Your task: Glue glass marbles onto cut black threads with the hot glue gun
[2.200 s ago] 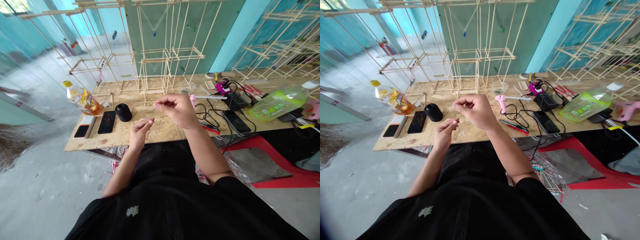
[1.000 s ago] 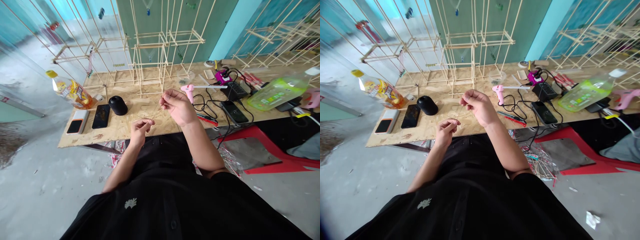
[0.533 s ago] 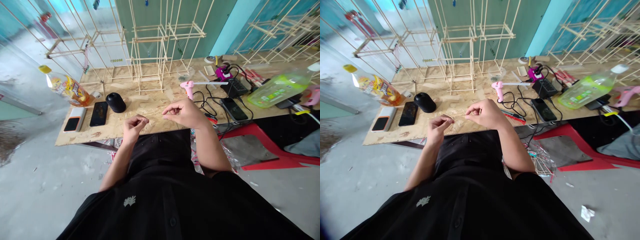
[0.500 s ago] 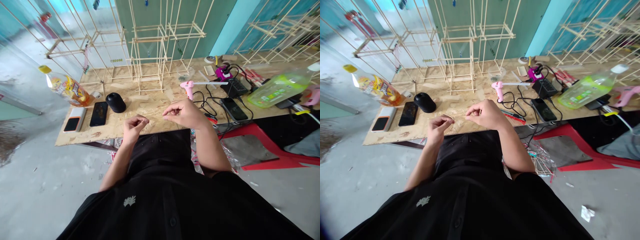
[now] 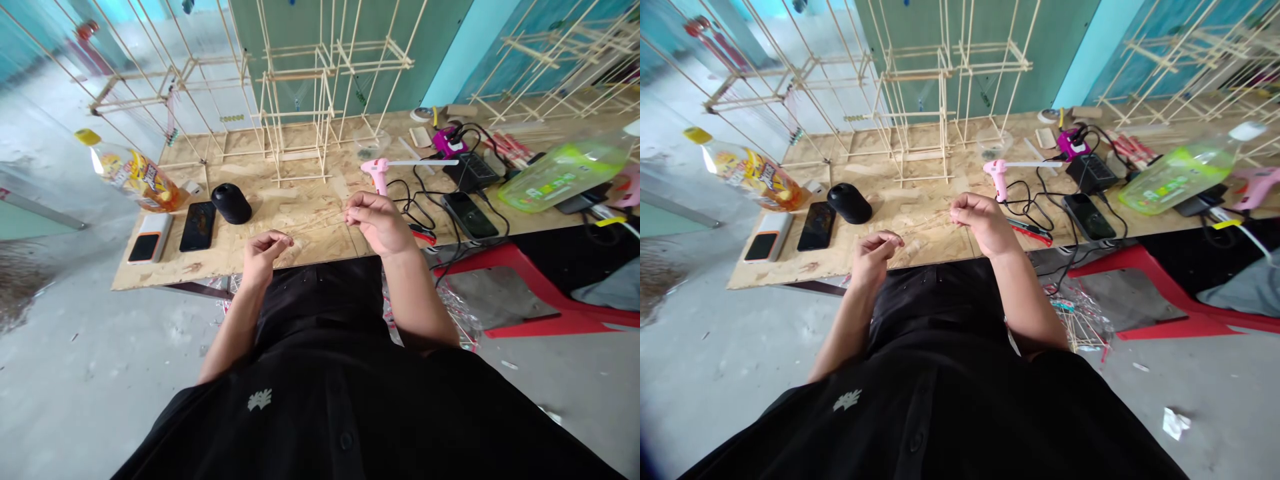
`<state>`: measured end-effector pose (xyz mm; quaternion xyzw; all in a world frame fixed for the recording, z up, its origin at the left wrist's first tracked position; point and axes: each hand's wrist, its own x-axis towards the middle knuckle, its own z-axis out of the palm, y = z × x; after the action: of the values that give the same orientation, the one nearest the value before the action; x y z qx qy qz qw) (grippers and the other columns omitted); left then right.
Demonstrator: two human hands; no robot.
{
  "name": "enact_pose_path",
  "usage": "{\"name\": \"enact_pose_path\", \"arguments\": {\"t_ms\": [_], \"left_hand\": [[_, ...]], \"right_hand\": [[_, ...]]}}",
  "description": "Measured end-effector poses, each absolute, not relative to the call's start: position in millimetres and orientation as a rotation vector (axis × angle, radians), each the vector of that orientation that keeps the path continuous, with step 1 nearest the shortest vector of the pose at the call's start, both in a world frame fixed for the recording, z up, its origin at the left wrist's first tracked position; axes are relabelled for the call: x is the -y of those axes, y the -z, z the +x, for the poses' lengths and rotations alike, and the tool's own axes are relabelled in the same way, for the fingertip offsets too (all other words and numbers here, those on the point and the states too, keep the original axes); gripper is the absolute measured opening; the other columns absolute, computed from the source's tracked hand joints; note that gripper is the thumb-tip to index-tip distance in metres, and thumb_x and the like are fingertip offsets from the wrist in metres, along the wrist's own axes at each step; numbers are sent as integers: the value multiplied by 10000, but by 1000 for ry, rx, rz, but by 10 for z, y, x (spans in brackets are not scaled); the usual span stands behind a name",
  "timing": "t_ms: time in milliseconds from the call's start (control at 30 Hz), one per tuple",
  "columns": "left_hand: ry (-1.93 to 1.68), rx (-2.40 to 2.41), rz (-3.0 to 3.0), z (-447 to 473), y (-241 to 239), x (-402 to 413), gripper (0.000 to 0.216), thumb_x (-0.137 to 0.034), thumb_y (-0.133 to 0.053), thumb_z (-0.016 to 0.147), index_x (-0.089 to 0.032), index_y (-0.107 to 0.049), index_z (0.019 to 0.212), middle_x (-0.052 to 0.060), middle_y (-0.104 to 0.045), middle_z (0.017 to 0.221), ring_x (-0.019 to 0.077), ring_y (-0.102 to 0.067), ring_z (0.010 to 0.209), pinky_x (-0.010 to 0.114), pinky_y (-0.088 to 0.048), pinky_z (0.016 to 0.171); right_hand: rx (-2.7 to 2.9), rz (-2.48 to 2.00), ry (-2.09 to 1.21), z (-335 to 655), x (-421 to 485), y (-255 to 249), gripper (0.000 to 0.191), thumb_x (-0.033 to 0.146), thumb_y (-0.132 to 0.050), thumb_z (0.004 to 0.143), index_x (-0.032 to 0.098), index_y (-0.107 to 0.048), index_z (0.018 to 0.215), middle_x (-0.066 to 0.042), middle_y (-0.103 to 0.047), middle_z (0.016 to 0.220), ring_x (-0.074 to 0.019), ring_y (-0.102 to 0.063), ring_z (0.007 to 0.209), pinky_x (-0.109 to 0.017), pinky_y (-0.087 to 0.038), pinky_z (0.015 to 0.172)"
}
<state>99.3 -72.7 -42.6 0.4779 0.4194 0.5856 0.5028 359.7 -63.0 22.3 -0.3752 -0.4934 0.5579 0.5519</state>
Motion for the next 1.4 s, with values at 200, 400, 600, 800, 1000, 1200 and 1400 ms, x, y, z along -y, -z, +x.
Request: {"name": "enact_pose_path", "arguments": {"t_ms": [200, 400, 600, 800, 1000, 1200, 1400], "left_hand": [[-1444, -1013, 1137, 1007, 404, 727, 181, -363, -949, 681, -220, -838, 676, 59, -780, 719, 121, -580, 600, 276, -453, 590], [-1474, -1030, 1135, 1001, 403, 715, 178, -358, -948, 683, -218, -838, 685, 61, -784, 729, 125, -571, 607, 275, -423, 576], [-1508, -1043, 1103, 997, 404, 691, 194, -367, -931, 686, -208, -822, 674, 50, -772, 709, 70, -396, 515, 265, -256, 508], [-1529, -1049, 1068, 1002, 404, 674, 192, -365, -925, 668, -215, -806, 656, 44, -762, 693, 58, -304, 494, 274, -192, 499], [-1535, -1043, 1042, 1012, 408, 666, 181, -360, -914, 649, -222, -798, 639, 41, -751, 681, 58, -277, 494, 279, -178, 506], [-1546, -1059, 1022, 1014, 442, 640, 196, -379, -910, 648, -220, -795, 654, 44, -759, 687, 65, -286, 499, 281, -188, 508], [-1592, -1082, 1006, 1035, 491, 630, 187, -366, -900, 679, -212, -794, 687, 33, -758, 706, 56, -287, 500, 274, -198, 507]], "right_hand": [[1126, -976, -1278, 3571, 631, -133, 254, 408, -914, 647, 241, -742, 731, 11, -650, 712, -144, -535, 700, -312, -431, 679], [1001, -926, -1358, 3594, 628, -116, 265, 390, -870, 640, 255, -663, 735, 29, -605, 675, -176, -652, 794, -315, -517, 748], [1021, -965, -1277, 3605, 648, -104, 217, 365, -830, 680, 236, -663, 737, -12, -742, 878, -159, -676, 853, -290, -535, 740], [1126, -1023, -1063, 3669, 635, -86, 199, 355, -840, 707, 238, -679, 725, -14, -732, 830, -140, -612, 728, -297, -519, 679], [1027, -962, -1114, 3666, 612, -26, 222, 364, -855, 677, 245, -677, 736, -5, -710, 829, -135, -614, 750, -266, -509, 647], [961, -928, -1134, 3591, 615, 94, 323, 452, -866, 697, 268, -622, 800, 6, -672, 875, -149, -632, 802, -286, -547, 680], [926, -939, -944, 3466, 634, 188, 359, 493, -864, 748, 271, -593, 825, 17, -665, 845, -142, -627, 744, -326, -576, 775]]}}
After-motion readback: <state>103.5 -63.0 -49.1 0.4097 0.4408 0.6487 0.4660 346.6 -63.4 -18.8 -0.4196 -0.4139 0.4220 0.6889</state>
